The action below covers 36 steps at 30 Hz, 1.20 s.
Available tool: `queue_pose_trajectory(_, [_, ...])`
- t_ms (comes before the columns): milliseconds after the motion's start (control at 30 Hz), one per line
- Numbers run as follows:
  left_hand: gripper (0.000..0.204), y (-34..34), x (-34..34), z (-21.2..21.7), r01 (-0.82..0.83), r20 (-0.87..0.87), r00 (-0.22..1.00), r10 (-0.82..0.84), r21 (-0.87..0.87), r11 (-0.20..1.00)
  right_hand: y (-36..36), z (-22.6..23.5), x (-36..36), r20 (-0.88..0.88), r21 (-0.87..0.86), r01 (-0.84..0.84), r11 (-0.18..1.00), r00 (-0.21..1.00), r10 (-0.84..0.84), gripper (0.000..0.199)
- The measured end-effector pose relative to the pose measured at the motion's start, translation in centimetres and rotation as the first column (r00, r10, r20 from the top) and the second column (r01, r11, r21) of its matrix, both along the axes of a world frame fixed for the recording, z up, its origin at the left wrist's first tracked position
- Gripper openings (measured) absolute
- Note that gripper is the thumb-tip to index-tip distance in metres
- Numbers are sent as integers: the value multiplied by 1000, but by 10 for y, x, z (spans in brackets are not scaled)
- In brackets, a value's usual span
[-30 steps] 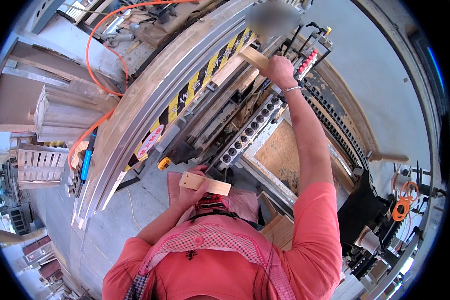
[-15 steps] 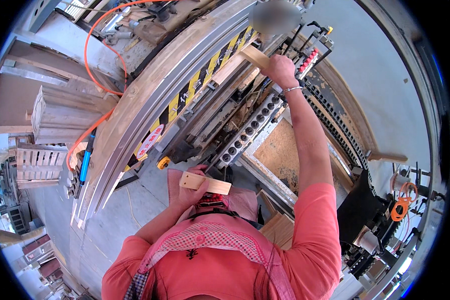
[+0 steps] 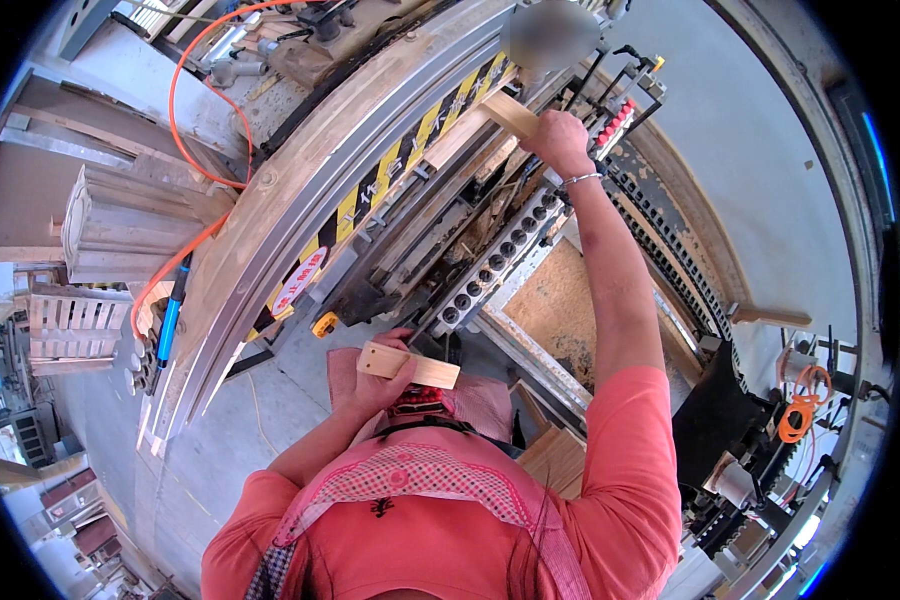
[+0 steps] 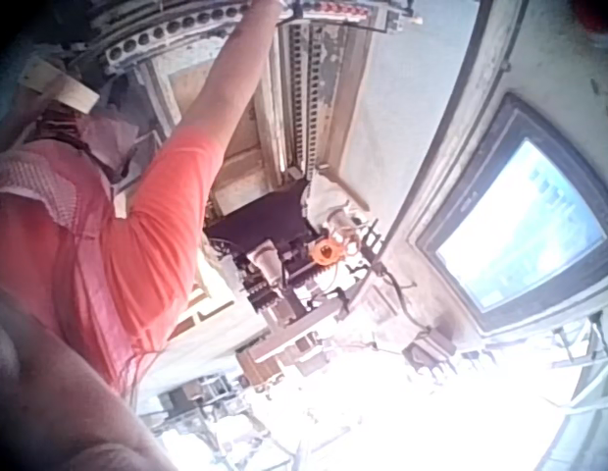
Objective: The person operates a woodworking machine, feeding small wooden blocks into the mechanism one by one. They retrieve the processed blocks and place them onto a nearby stack of finished pieces.
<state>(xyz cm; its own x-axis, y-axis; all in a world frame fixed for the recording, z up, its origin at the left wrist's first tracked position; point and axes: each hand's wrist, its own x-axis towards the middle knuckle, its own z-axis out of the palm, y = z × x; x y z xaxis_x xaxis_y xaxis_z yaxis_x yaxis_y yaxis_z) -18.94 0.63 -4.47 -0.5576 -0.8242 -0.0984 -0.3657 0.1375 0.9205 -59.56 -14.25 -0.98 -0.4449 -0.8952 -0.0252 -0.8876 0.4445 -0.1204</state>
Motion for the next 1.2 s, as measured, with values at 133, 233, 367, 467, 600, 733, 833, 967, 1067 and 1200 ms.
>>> queue_pose_trajectory(133, [23, -1, -1, 3, 1, -20, 1000, -1, 0, 1000, -2, 1, 0, -15, 2, -20, 1000, 1000, 20, 36])
queue_pose_trajectory(233, [23, -1, -2, 5, -8, -32, 999, 8, 16, 1000, -3, 0, -1, -15, 6, -24, 1000, 1000, 24, 36])
queue_pose_trajectory(367, [22, -1, -4, 12, -29, 0, 1000, 29, 41, 999, -4, -4, -2, -12, -2, -28, 1000, 1000, 28, 35])
queue_pose_trajectory(467, [22, 0, -1, 2, -30, -42, 999, 31, 25, 999, -5, -8, -3, -11, -15, -11, 1000, 1000, 11, 35])
queue_pose_trajectory(600, [22, -2, -4, 13, -16, -31, 999, 18, 41, 999, -4, -5, 1, -2, -7, 15, 1000, 1000, -15, 36])
queue_pose_trajectory(733, [23, -3, -6, 20, -22, 21, 1000, 21, 76, 997, -4, -6, 0, -1, -19, 19, 1000, 1000, -19, 37])
queue_pose_trajectory(833, [23, -3, -3, 14, -14, 9, 1000, 14, 57, 998, -5, -4, 1, 3, -8, 15, 1000, 1000, -15, 37])
queue_pose_trajectory(967, [24, -3, -4, 13, -13, -3, 1000, 13, 51, 999, -6, -1, 2, 2, -5, 15, 1000, 1000, -15, 38])
queue_pose_trajectory(1067, [25, -3, -5, 16, -8, 3, 1000, 8, 53, 999, -6, -4, 1, -3, -9, 18, 1000, 1000, -18, 38])
queue_pose_trajectory(1200, [25, -4, -4, 18, -10, 13, 1000, 10, 46, 999, -4, -4, 0, -47, -7, -62, 998, 997, 62, 36])
